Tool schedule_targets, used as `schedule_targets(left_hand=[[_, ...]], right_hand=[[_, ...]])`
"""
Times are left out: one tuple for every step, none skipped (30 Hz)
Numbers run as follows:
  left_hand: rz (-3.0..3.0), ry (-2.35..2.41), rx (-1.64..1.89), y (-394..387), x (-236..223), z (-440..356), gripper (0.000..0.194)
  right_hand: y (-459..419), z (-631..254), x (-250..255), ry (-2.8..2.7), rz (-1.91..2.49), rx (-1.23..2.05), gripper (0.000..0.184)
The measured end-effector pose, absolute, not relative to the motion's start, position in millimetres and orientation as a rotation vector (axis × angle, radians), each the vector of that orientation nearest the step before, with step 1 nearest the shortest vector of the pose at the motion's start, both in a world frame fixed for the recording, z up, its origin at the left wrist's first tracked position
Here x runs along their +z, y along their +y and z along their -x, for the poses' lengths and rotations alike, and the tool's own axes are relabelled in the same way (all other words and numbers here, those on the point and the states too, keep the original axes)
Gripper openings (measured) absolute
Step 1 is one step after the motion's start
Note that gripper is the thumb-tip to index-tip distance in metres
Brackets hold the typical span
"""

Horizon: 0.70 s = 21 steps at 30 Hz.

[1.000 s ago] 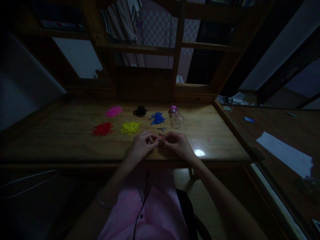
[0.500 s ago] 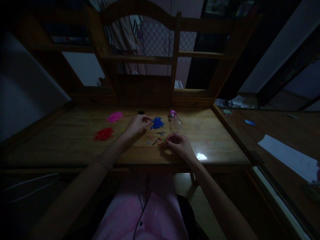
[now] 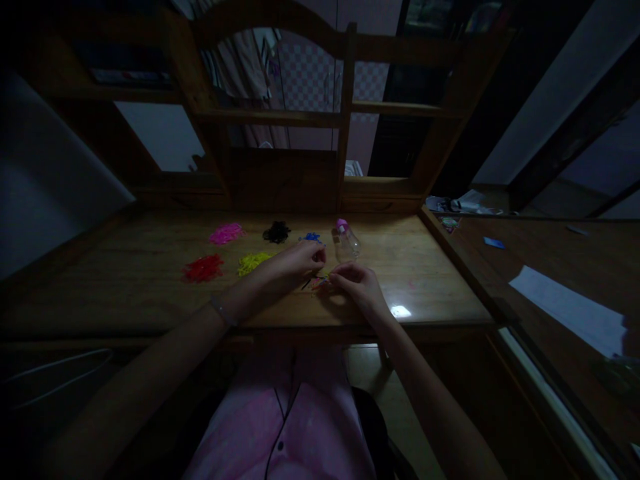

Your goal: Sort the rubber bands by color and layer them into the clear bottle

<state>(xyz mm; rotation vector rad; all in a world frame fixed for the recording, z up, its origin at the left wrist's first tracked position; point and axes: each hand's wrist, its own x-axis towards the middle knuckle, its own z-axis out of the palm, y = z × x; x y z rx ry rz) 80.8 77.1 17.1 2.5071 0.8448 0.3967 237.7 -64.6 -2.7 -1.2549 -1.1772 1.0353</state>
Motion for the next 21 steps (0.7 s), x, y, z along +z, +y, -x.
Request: schedule_targets(left_hand=[[-2.491, 0.86, 0.306, 77.8, 17.5, -81.8, 0.009], [-2.481, 0.867, 0.225, 77.5, 18.6, -81.8, 0.01], [-2.482, 0.864, 0.167, 76.3, 20.3, -80.9, 0.011], [-2.492, 0.855, 0.13, 74.7, 22.3, -79.2, 0.012], [-2.502, 0.84, 0.116, 73.0, 24.5, -76.9, 0.012], [-2.506, 0.822, 0.116, 71.9, 27.0, -74.2, 0.012], [-2.502, 0.806, 0.126, 71.7, 29.8, -71.1, 0.013], [-2.493, 0.792, 0.152, 73.0, 32.7, -67.9, 0.014], [-2.485, 0.781, 0.189, 76.0, 35.7, -64.8, 0.016], [-2.481, 0.77, 0.227, 80.8, 38.8, -62.0, 0.018], [-2.486, 0.761, 0.264, 87.3, 41.7, -59.7, 0.019], [-2.5, 0.762, 0.288, 94.9, 44.2, -57.9, 0.02], [-2.52, 0.775, 0.301, 103.2, 46.1, -56.8, 0.02], [-2.54, 0.804, 0.306, 111.4, 47.3, -56.0, 0.021], [-2.56, 0.839, 0.305, 118.9, 47.6, -55.4, 0.021], [-2.582, 0.875, 0.309, 125.0, 47.1, -54.9, 0.021], [-2.605, 0.907, 0.322, 129.3, 46.1, -54.1, 0.021], [-2.625, 0.928, 0.346, 131.6, 44.7, -53.0, 0.022], [-2.64, 0.938, 0.382, 131.8, 43.2, -51.4, 0.023], [-2.648, 0.932, 0.425, 130.0, 41.9, -49.5, 0.024], [-2.649, 0.909, 0.468, 126.8, 40.8, -47.3, 0.025]], right_hand=[[-64.7, -237.6, -3.0, -1.162, 1.238, 1.049, 0.027], [-64.8, -237.5, -3.1, -1.148, 1.222, 1.064, 0.027], [-64.9, -237.4, -3.0, -1.138, 1.21, 1.076, 0.027], [-65.0, -237.3, -2.8, -1.131, 1.203, 1.083, 0.026], [-65.1, -237.2, -2.6, -1.125, 1.202, 1.083, 0.026], [-65.1, -237.1, -2.3, -1.118, 1.207, 1.08, 0.026], [-64.9, -237.0, -2.3, -1.108, 1.212, 1.077, 0.026], [-64.7, -237.0, -2.3, -1.096, 1.214, 1.079, 0.026], [-64.5, -237.0, -2.5, -1.078, 1.21, 1.087, 0.027], [-64.2, -237.0, -2.9, -1.06, 1.203, 1.099, 0.027], [-64.0, -237.1, -3.4, -1.046, 1.195, 1.112, 0.028], [-63.8, -237.2, -3.9, -1.035, 1.19, 1.12, 0.028], [-63.6, -237.3, -4.4, -1.027, 1.187, 1.124, 0.028], [-63.5, -237.4, -4.8, -1.023, 1.187, 1.125, 0.028], [-63.4, -237.6, -5.2, -1.02, 1.187, 1.124, 0.027], [-63.3, -237.8, -5.5, -1.02, 1.186, 1.124, 0.027], [-63.2, -238.1, -5.8, -1.021, 1.182, 1.125, 0.027], [-63.0, -238.3, -6.1, -1.023, 1.177, 1.126, 0.026], [-62.8, -238.5, -6.5, -1.027, 1.172, 1.127, 0.026], [-62.5, -238.7, -6.9, -1.032, 1.169, 1.126, 0.026], [-62.2, -238.9, -7.3, -1.037, 1.168, 1.125, 0.026]])
